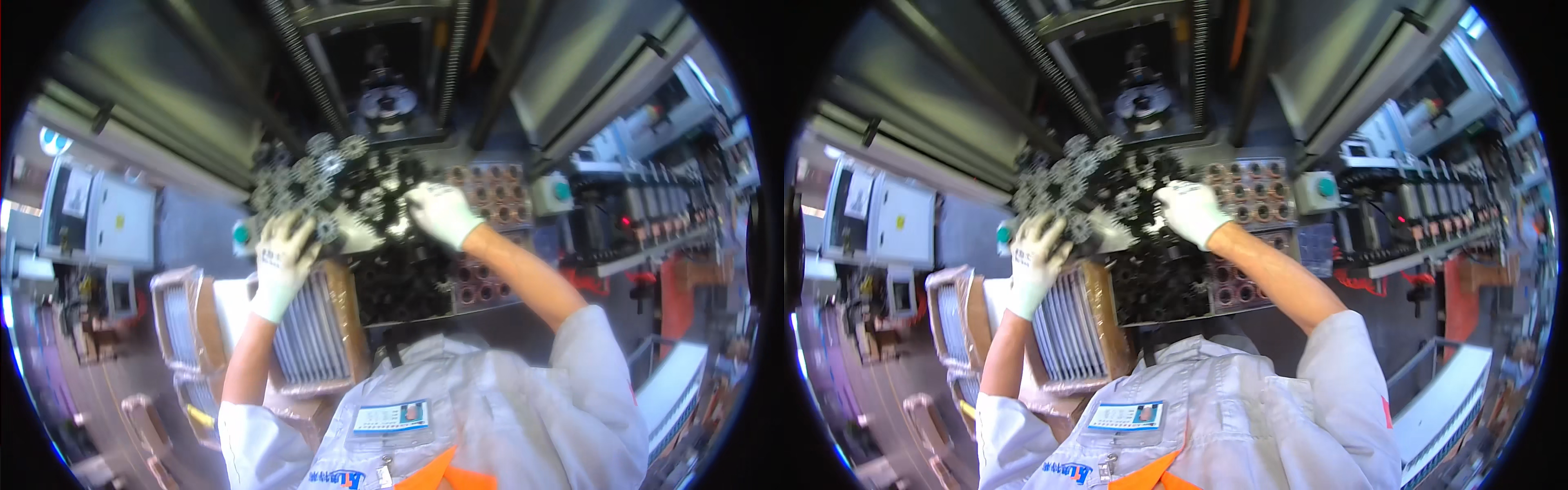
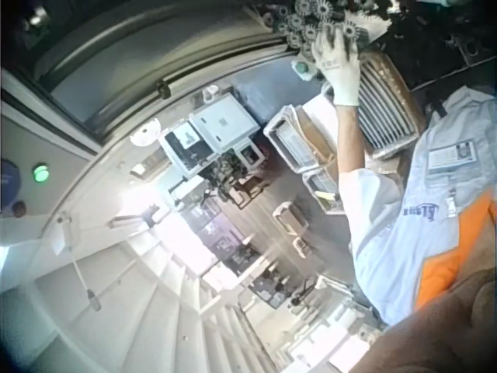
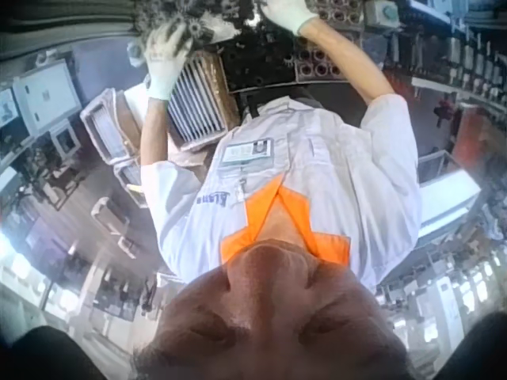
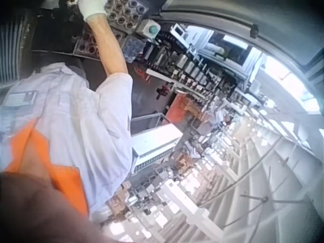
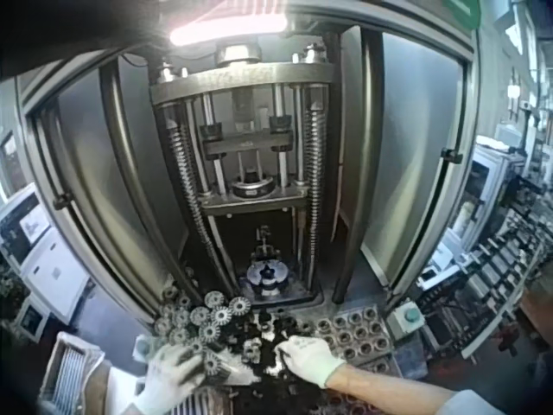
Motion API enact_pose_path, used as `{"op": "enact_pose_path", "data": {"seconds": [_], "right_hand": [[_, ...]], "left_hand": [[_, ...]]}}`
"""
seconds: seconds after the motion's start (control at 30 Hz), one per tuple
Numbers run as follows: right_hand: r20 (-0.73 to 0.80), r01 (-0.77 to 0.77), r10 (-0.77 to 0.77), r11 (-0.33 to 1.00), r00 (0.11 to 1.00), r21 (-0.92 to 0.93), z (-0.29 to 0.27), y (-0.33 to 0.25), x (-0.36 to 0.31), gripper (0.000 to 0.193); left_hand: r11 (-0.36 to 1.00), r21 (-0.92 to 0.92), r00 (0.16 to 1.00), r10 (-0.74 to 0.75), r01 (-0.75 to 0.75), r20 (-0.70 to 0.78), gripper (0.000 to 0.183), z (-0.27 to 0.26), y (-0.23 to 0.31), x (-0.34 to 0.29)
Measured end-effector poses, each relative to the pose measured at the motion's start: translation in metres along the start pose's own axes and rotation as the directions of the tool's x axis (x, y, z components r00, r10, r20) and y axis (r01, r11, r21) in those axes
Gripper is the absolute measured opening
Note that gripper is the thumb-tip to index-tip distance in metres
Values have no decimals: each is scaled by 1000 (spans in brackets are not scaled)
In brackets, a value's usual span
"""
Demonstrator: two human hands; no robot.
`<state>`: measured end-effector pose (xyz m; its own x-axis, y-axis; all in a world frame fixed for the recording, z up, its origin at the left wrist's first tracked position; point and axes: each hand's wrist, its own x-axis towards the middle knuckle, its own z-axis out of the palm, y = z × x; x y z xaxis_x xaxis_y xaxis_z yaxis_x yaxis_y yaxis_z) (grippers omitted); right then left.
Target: The person places metal components into a pressing machine, operates the machine to assemble them, and then organizes the assembled motor rotors into a foam storage container.
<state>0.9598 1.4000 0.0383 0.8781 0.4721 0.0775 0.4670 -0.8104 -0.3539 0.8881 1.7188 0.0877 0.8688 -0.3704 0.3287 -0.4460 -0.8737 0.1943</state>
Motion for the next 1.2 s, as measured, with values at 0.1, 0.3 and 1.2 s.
{"op": "enact_pose_path", "data": {"seconds": [0.1, 0.3, 1.2], "right_hand": [[-180, 108, -94, 992, 979, 70, 8, -4, -2, 32], [-161, 29, 52, 886, 986, 462, 8, 10, -18, 34], [-322, 49, 484, 495, 814, 868, -78, 25, 205, 34]], "left_hand": [[987, 114, 993, 105, -110, 55, 30, 36, -15, -11], [980, 99, 984, 167, -173, 61, 47, 29, 3, -6], [828, -531, 941, -302, 181, -151, 37, -29, 23, 38]]}}
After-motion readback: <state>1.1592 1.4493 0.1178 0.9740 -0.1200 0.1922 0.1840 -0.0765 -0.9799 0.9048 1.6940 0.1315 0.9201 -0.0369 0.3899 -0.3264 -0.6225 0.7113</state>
